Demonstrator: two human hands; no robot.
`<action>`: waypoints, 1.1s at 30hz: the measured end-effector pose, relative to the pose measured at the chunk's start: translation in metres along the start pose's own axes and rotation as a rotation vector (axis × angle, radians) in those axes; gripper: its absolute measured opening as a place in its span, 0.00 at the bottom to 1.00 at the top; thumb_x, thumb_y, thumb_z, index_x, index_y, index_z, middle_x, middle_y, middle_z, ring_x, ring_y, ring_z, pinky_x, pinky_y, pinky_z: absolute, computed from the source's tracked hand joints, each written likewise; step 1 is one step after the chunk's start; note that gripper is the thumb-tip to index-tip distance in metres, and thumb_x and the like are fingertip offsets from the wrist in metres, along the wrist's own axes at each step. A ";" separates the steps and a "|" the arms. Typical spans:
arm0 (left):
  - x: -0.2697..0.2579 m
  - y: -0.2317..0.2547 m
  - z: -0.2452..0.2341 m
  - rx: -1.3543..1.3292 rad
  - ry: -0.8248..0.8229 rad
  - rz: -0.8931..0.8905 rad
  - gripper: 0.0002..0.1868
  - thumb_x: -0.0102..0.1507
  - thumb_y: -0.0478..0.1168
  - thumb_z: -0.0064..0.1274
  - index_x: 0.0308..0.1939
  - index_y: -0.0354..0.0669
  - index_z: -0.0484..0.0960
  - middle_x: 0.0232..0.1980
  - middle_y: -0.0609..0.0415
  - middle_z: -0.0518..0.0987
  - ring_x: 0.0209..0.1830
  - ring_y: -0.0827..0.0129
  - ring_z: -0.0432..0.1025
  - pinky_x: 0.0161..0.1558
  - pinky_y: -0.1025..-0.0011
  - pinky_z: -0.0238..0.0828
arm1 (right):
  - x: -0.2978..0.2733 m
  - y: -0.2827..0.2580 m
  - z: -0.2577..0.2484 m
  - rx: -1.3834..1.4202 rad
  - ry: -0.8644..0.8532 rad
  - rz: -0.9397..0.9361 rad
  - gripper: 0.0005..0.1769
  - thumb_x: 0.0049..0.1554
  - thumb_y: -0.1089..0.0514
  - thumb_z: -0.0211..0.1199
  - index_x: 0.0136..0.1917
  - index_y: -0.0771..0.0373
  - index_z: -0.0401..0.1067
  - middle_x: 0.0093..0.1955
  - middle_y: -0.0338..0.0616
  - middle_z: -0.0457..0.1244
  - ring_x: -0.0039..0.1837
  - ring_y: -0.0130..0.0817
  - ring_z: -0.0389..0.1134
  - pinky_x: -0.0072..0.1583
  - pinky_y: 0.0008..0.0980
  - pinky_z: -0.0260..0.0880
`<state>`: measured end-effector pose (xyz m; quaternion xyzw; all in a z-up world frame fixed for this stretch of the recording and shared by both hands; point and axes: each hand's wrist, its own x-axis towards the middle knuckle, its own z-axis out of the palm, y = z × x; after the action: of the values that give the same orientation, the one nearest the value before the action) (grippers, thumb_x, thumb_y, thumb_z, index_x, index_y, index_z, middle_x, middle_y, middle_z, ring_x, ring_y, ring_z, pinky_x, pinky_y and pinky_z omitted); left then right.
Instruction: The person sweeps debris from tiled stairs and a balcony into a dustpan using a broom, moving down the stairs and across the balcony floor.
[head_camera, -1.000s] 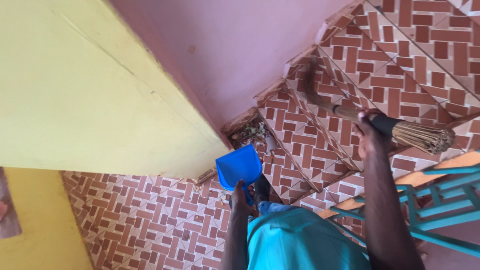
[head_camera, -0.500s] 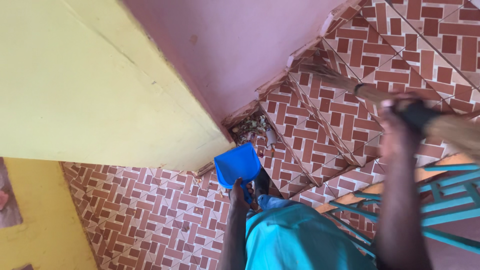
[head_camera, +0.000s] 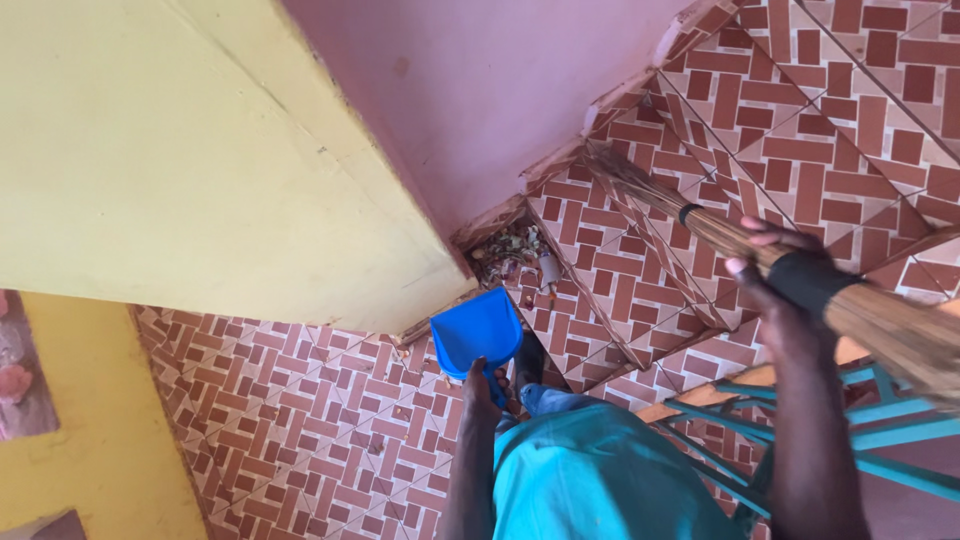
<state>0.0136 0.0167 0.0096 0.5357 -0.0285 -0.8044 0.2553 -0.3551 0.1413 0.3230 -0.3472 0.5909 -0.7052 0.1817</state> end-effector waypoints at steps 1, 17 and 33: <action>-0.002 0.000 0.002 0.000 -0.003 0.007 0.16 0.69 0.52 0.41 0.41 0.44 0.74 0.24 0.58 0.71 0.20 0.71 0.65 0.23 0.69 0.62 | 0.003 -0.003 0.002 -0.001 0.003 -0.001 0.19 0.57 0.65 0.72 0.60 0.53 0.72 0.68 0.44 0.67 0.72 0.39 0.67 0.79 0.49 0.68; -0.010 0.007 -0.013 -0.053 0.073 0.046 0.17 0.69 0.53 0.43 0.36 0.44 0.74 0.23 0.58 0.71 0.20 0.71 0.66 0.22 0.69 0.61 | -0.028 0.131 0.000 0.427 0.302 0.614 0.11 0.49 0.59 0.75 0.43 0.51 0.74 0.55 0.41 0.71 0.58 0.37 0.74 0.52 0.34 0.81; -0.012 0.009 0.000 -0.032 0.058 0.054 0.15 0.69 0.53 0.44 0.38 0.47 0.72 0.24 0.57 0.72 0.20 0.70 0.66 0.22 0.70 0.61 | -0.029 0.162 0.041 0.289 0.305 0.598 0.14 0.58 0.66 0.73 0.53 0.56 0.72 0.58 0.46 0.65 0.57 0.36 0.68 0.51 0.30 0.73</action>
<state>0.0206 0.0138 0.0228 0.5538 -0.0229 -0.7816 0.2862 -0.3314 0.0936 0.1623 -0.0209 0.5808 -0.7408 0.3369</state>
